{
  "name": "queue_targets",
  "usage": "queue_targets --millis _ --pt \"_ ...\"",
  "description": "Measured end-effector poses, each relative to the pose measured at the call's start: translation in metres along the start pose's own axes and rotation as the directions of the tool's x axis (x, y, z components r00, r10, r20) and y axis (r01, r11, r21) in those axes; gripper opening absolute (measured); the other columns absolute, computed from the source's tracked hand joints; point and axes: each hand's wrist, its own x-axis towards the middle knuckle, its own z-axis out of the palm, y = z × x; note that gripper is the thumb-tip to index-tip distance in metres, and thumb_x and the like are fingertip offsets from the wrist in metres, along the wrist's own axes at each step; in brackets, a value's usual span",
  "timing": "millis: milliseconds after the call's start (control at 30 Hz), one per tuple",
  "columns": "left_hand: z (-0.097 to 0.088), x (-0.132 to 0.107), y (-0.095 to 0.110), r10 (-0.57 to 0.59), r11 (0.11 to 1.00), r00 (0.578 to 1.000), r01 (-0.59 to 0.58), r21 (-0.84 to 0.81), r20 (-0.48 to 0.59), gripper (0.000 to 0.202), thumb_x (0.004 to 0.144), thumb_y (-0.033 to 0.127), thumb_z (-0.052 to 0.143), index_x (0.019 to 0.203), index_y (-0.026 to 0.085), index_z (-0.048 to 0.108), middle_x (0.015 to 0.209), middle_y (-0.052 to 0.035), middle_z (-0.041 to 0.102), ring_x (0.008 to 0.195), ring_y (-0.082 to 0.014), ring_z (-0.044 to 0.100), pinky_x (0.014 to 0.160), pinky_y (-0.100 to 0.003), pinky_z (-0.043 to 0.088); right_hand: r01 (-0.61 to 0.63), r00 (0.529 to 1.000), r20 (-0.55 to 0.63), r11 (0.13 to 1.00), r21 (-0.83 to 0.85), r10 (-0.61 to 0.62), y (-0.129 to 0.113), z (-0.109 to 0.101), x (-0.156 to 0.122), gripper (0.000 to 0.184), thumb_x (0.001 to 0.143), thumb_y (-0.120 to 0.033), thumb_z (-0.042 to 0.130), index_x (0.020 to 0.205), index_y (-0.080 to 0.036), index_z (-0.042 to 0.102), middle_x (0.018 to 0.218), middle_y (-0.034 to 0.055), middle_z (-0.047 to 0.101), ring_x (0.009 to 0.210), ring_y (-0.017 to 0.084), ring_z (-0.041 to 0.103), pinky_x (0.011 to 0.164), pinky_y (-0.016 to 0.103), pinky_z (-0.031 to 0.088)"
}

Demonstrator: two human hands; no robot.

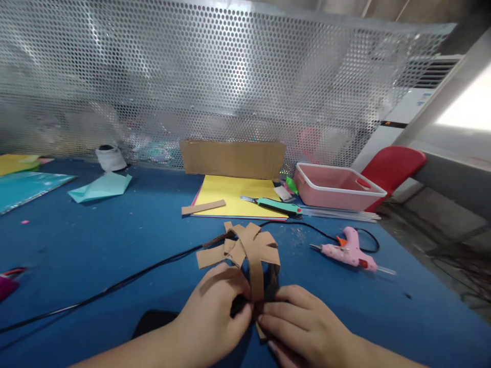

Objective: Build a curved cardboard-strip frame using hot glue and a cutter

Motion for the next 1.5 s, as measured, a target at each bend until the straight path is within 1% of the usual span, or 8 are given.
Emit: queue_targets --millis 233,367,567,733,967,1067,1267,1500 --pt "0.002 0.000 -0.004 0.056 0.997 0.998 -0.055 0.063 -0.015 0.015 0.077 0.012 0.052 0.081 0.020 0.064 0.085 -0.0054 0.067 0.086 -0.0225 0.060 0.079 -0.035 0.049 -0.196 0.980 -0.027 0.975 0.101 0.200 0.010 -0.009 -0.002 0.021 0.086 -0.013 0.052 0.106 -0.017 0.057 0.064 0.0013 0.062 0.058 0.014 0.052 0.054 0.024 0.043" --pt "-0.003 0.000 -0.001 0.122 0.991 0.993 -0.122 0.058 0.011 0.019 0.081 0.014 0.050 0.092 0.020 0.064 0.092 -0.0069 0.067 0.093 -0.0232 0.061 0.089 -0.037 0.050 -0.361 0.927 0.146 0.928 0.089 0.346 0.014 -0.003 -0.002 0.019 0.089 -0.027 0.054 0.104 -0.018 0.059 0.068 0.0023 0.063 0.061 0.015 0.054 0.054 0.024 0.041" --pt "-0.062 0.002 -0.003 0.256 0.964 0.966 -0.254 0.077 -0.023 0.050 0.077 0.028 0.057 0.126 0.023 0.048 0.131 -0.0096 0.054 0.123 -0.0297 0.048 0.106 -0.047 0.038 -0.531 0.832 0.258 0.841 0.108 0.492 0.006 -0.006 0.002 0.011 0.087 -0.017 0.046 0.082 -0.019 0.055 0.079 0.0039 0.064 0.070 0.015 0.056 0.063 0.025 0.044" --pt "-0.096 0.012 -0.027 0.089 0.975 0.996 -0.093 0.204 0.031 0.020 0.079 0.019 0.047 0.095 0.019 0.058 0.097 -0.0044 0.064 0.089 -0.0211 0.059 0.079 -0.035 0.049 -0.501 0.852 0.234 0.859 0.103 0.469 0.015 -0.015 -0.001 0.012 0.088 -0.015 0.045 0.086 -0.019 0.056 0.078 0.0034 0.063 0.069 0.015 0.056 0.062 0.025 0.044" --pt "-0.080 0.013 -0.047 0.126 0.977 0.992 -0.121 0.174 -0.017 0.029 0.082 0.021 0.051 0.110 0.019 0.055 0.114 -0.0075 0.061 0.104 -0.0220 0.056 0.088 -0.036 0.046 -0.439 0.868 0.367 0.863 0.249 0.335 0.053 -0.044 -0.012 0.011 0.093 -0.023 0.046 0.091 -0.019 0.055 0.091 0.0050 0.062 0.083 0.015 0.058 0.077 0.029 0.050" --pt "-0.078 0.010 -0.040 0.099 0.992 0.989 -0.107 0.070 0.110 0.028 0.083 0.025 0.056 0.110 0.020 0.055 0.115 -0.0063 0.062 0.106 -0.0218 0.057 0.089 -0.035 0.046 -0.416 0.880 0.361 0.868 0.271 0.309 0.061 -0.051 -0.014 0.015 0.094 -0.028 0.045 0.097 -0.019 0.056 0.096 0.0055 0.062 0.090 0.016 0.059 0.082 0.030 0.050" --pt "-0.073 0.006 -0.027 0.079 0.997 0.965 -0.074 -0.028 0.249 0.012 0.081 0.025 0.062 0.091 0.019 0.058 0.093 -0.0013 0.066 0.087 -0.0169 0.061 0.078 -0.029 0.047 -0.325 0.916 0.308 0.927 0.190 0.258 0.050 -0.049 -0.015 0.016 0.090 -0.021 0.051 0.105 -0.018 0.058 0.106 0.0098 0.061 0.105 0.020 0.057 0.094 0.035 0.048" --pt "-0.065 0.004 -0.032 0.032 0.998 0.972 -0.041 0.037 0.234 0.011 0.076 0.017 0.066 0.084 0.020 0.059 0.087 0.0013 0.066 0.084 -0.0172 0.060 0.073 -0.027 0.043 -0.376 0.924 0.122 0.918 0.129 0.362 0.033 -0.030 -0.026 0.022 0.091 -0.012 0.045 0.106 -0.021 0.057 0.093 0.0070 0.062 0.083 0.015 0.061 0.074 0.026 0.054"
